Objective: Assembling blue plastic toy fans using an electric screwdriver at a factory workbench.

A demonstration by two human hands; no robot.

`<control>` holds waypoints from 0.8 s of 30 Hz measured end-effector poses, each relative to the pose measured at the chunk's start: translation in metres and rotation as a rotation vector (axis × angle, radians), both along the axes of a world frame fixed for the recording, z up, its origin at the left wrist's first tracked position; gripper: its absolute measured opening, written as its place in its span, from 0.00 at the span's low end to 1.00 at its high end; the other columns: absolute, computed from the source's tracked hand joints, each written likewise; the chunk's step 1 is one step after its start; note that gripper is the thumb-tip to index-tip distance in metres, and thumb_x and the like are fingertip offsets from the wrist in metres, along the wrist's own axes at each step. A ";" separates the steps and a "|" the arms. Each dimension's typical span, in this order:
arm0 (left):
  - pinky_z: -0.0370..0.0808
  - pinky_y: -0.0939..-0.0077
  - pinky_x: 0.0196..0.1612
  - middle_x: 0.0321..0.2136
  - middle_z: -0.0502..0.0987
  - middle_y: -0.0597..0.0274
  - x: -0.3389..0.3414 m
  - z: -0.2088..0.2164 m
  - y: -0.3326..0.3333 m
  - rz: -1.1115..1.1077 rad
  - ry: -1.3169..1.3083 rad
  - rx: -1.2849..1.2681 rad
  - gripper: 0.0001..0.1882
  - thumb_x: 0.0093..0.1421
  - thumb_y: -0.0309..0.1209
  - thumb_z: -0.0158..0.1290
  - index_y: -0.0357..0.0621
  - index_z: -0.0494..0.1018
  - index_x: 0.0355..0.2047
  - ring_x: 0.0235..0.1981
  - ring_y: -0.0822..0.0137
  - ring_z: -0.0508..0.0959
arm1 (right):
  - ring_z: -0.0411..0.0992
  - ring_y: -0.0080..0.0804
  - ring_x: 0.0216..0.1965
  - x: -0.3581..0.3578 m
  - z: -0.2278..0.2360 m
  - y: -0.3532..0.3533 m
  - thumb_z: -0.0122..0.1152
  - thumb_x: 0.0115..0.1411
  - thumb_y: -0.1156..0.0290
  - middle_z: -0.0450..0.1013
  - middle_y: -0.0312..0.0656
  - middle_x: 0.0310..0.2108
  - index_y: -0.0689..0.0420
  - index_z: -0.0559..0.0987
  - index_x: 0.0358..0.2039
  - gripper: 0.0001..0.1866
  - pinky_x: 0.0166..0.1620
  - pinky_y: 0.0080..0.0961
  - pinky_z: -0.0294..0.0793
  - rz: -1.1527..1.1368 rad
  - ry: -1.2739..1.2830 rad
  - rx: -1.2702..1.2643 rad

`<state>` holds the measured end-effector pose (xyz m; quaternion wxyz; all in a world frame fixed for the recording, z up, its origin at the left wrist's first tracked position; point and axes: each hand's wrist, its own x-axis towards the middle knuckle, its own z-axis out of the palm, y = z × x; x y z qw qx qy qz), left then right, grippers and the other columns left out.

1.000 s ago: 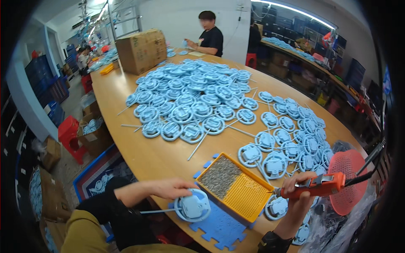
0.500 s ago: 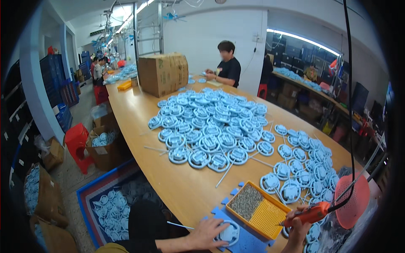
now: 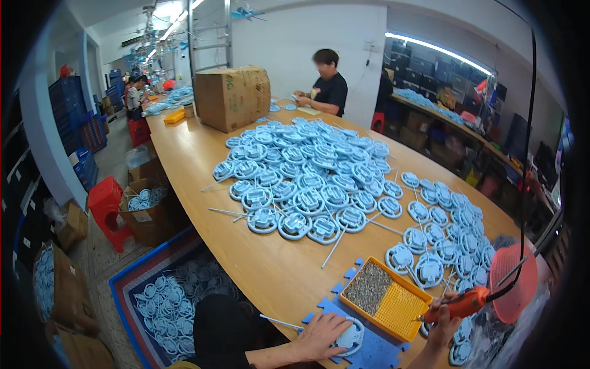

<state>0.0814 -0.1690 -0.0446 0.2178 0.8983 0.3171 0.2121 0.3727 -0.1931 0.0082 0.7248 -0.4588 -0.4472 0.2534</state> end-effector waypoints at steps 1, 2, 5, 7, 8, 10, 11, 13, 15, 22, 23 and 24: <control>0.62 0.59 0.53 0.48 0.67 0.48 0.003 -0.007 0.005 0.008 -0.058 0.063 0.36 0.51 0.46 0.58 0.38 0.62 0.55 0.51 0.50 0.65 | 0.68 0.25 0.27 0.000 -0.001 0.003 0.66 0.50 0.66 0.68 0.37 0.27 0.59 0.65 0.45 0.25 0.31 0.22 0.71 -0.100 0.066 -0.015; 0.64 0.57 0.54 0.47 0.67 0.45 0.007 -0.008 -0.004 0.012 -0.116 0.093 0.34 0.52 0.45 0.58 0.37 0.64 0.53 0.49 0.45 0.67 | 0.69 0.26 0.26 0.002 -0.004 -0.002 0.68 0.46 0.67 0.68 0.38 0.25 0.60 0.65 0.44 0.27 0.27 0.21 0.73 -0.212 0.130 -0.058; 0.61 0.56 0.54 0.46 0.67 0.45 0.000 -0.003 0.003 0.053 -0.088 0.057 0.35 0.50 0.44 0.59 0.35 0.63 0.53 0.49 0.45 0.65 | 0.71 0.28 0.30 -0.001 -0.006 0.020 0.68 0.50 0.61 0.69 0.39 0.31 0.59 0.65 0.46 0.29 0.34 0.26 0.74 -0.104 0.088 0.018; 0.62 0.55 0.52 0.45 0.67 0.46 0.001 -0.002 0.006 0.074 -0.090 0.041 0.34 0.49 0.42 0.60 0.35 0.64 0.52 0.49 0.46 0.66 | 0.71 0.27 0.30 -0.009 -0.001 0.040 0.66 0.54 0.66 0.69 0.39 0.32 0.58 0.66 0.44 0.23 0.35 0.27 0.74 -0.027 0.068 0.166; 0.62 0.56 0.51 0.45 0.67 0.47 0.003 0.001 0.007 0.071 -0.115 0.033 0.34 0.48 0.40 0.61 0.35 0.65 0.52 0.48 0.46 0.66 | 0.70 0.27 0.29 -0.004 -0.006 0.044 0.65 0.54 0.67 0.69 0.39 0.32 0.58 0.66 0.43 0.21 0.33 0.27 0.73 -0.034 0.067 0.179; 0.63 0.57 0.51 0.45 0.68 0.49 0.009 0.000 0.008 0.042 -0.124 0.020 0.33 0.46 0.38 0.63 0.35 0.66 0.50 0.48 0.47 0.66 | 0.70 0.26 0.29 0.000 -0.014 0.047 0.68 0.52 0.56 0.69 0.38 0.31 0.58 0.67 0.43 0.27 0.33 0.27 0.72 -0.067 0.064 0.216; 0.63 0.58 0.51 0.45 0.68 0.49 0.013 -0.001 0.008 0.035 -0.139 0.022 0.34 0.44 0.37 0.64 0.35 0.67 0.50 0.48 0.48 0.66 | 0.69 0.26 0.26 0.006 -0.016 0.046 0.65 0.54 0.64 0.68 0.39 0.30 0.58 0.66 0.42 0.22 0.30 0.26 0.72 -0.056 0.069 0.224; 0.64 0.58 0.51 0.45 0.68 0.51 0.018 -0.002 0.005 0.034 -0.142 0.028 0.34 0.41 0.37 0.65 0.35 0.68 0.49 0.48 0.49 0.67 | 0.68 0.26 0.22 0.007 -0.019 0.047 0.63 0.55 0.69 0.68 0.40 0.25 0.59 0.66 0.39 0.17 0.24 0.24 0.69 -0.064 0.108 0.255; 0.64 0.58 0.51 0.45 0.68 0.51 0.020 -0.004 0.004 0.022 -0.147 0.014 0.35 0.41 0.37 0.66 0.36 0.68 0.49 0.48 0.49 0.67 | 0.67 0.26 0.21 0.009 -0.019 0.049 0.63 0.55 0.68 0.68 0.39 0.23 0.59 0.66 0.38 0.17 0.24 0.23 0.69 -0.089 0.079 0.246; 0.63 0.57 0.51 0.44 0.68 0.52 0.020 -0.004 0.005 0.026 -0.137 0.001 0.35 0.41 0.37 0.66 0.36 0.68 0.49 0.48 0.49 0.66 | 0.67 0.26 0.22 0.021 -0.028 0.058 0.65 0.54 0.54 0.68 0.37 0.22 0.57 0.69 0.37 0.22 0.31 0.28 0.70 -0.137 0.035 0.222; 0.63 0.57 0.51 0.44 0.68 0.52 0.021 -0.004 0.005 0.026 -0.138 0.001 0.35 0.41 0.37 0.66 0.36 0.68 0.49 0.48 0.49 0.66 | 0.67 0.26 0.22 0.023 -0.028 0.060 0.65 0.54 0.54 0.67 0.36 0.21 0.57 0.69 0.37 0.22 0.31 0.28 0.70 -0.130 0.039 0.229; 0.63 0.57 0.51 0.44 0.68 0.52 0.022 -0.003 0.006 0.024 -0.136 0.000 0.35 0.41 0.37 0.66 0.36 0.68 0.49 0.48 0.50 0.66 | 0.67 0.26 0.22 0.025 -0.028 0.061 0.65 0.54 0.54 0.67 0.36 0.21 0.57 0.69 0.36 0.22 0.32 0.29 0.69 -0.122 0.044 0.237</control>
